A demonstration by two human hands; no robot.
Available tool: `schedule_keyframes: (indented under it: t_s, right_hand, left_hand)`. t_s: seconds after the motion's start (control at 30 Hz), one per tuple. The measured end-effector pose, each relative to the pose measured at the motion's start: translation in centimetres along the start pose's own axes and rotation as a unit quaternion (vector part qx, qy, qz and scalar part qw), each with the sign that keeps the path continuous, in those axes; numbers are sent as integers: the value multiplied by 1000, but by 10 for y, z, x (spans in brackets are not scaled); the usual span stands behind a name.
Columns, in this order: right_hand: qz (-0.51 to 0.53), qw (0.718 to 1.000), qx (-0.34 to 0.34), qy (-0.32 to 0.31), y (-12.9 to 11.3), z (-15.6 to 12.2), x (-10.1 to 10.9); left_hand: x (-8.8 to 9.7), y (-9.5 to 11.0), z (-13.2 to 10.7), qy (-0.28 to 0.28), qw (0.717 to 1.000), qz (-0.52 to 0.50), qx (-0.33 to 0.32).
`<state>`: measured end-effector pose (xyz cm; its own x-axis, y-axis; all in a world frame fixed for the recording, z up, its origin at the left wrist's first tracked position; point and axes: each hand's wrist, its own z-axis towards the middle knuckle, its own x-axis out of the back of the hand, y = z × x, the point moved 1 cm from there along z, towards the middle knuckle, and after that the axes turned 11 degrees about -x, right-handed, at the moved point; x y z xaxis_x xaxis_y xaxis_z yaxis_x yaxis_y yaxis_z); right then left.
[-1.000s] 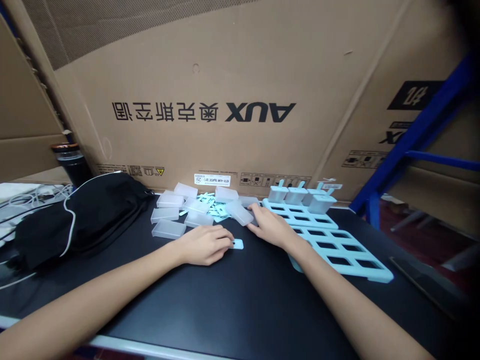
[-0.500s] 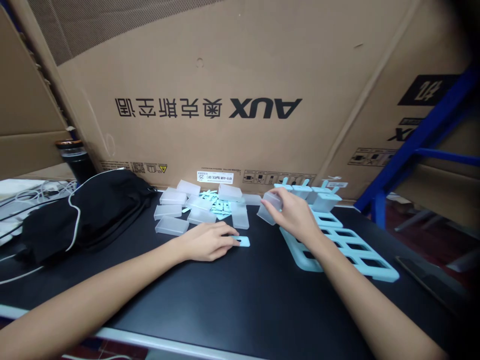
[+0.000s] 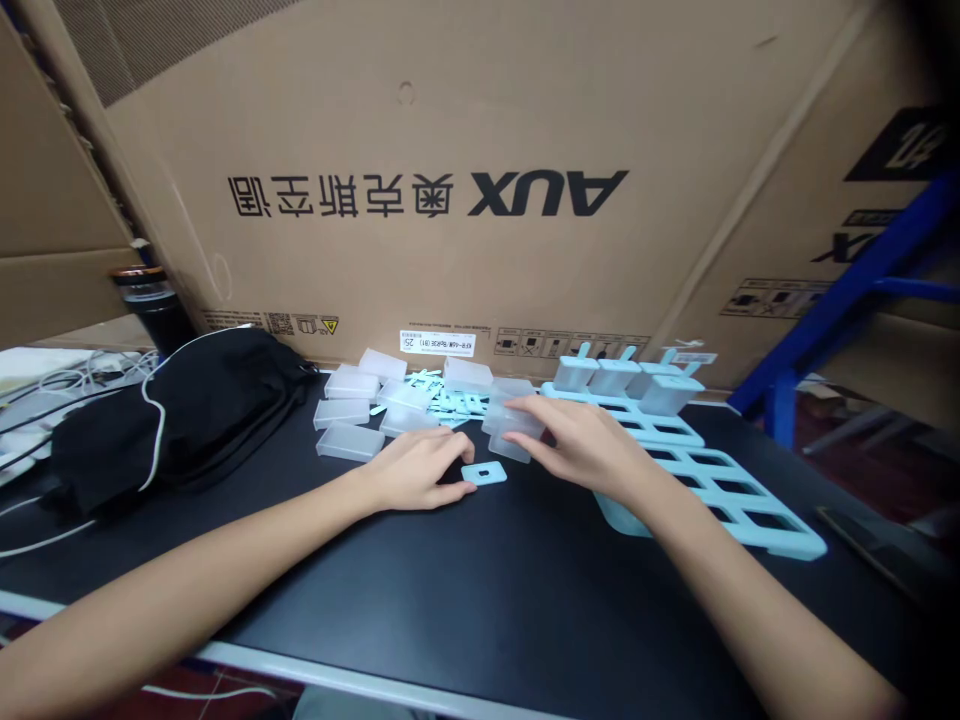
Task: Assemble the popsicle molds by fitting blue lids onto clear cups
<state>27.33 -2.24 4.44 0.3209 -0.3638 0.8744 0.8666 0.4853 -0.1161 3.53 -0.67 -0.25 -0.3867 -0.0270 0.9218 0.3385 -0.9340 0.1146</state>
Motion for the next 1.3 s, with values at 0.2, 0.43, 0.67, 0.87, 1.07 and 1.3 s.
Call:
schedule_keyframes:
  t_s: [0.2, 0.43, 0.67, 0.87, 1.07, 1.3]
  right_hand:
    - [104, 993, 56, -23, -11, -2, 7]
    - [127, 985, 68, -91, -17, -3, -2]
    - [126, 987, 37, -94, -23, -3, -6]
    - [116, 987, -12, -111, -29, -3, -6]
    - [78, 991, 15, -105, -29, -2, -8]
    - [35, 991, 37, -122, -29, 0, -2]
  left_hand:
    - [1, 0, 1, 22, 999, 20, 25]
    - [-1, -2, 1, 36, 999, 6, 28]
    - [-2, -3, 1, 29, 999, 12, 28]
    - [0, -4, 2, 35, 999, 0, 39]
    - [0, -5, 3, 34, 999, 1, 34]
    - [-3, -6, 2, 40, 999, 5, 17]
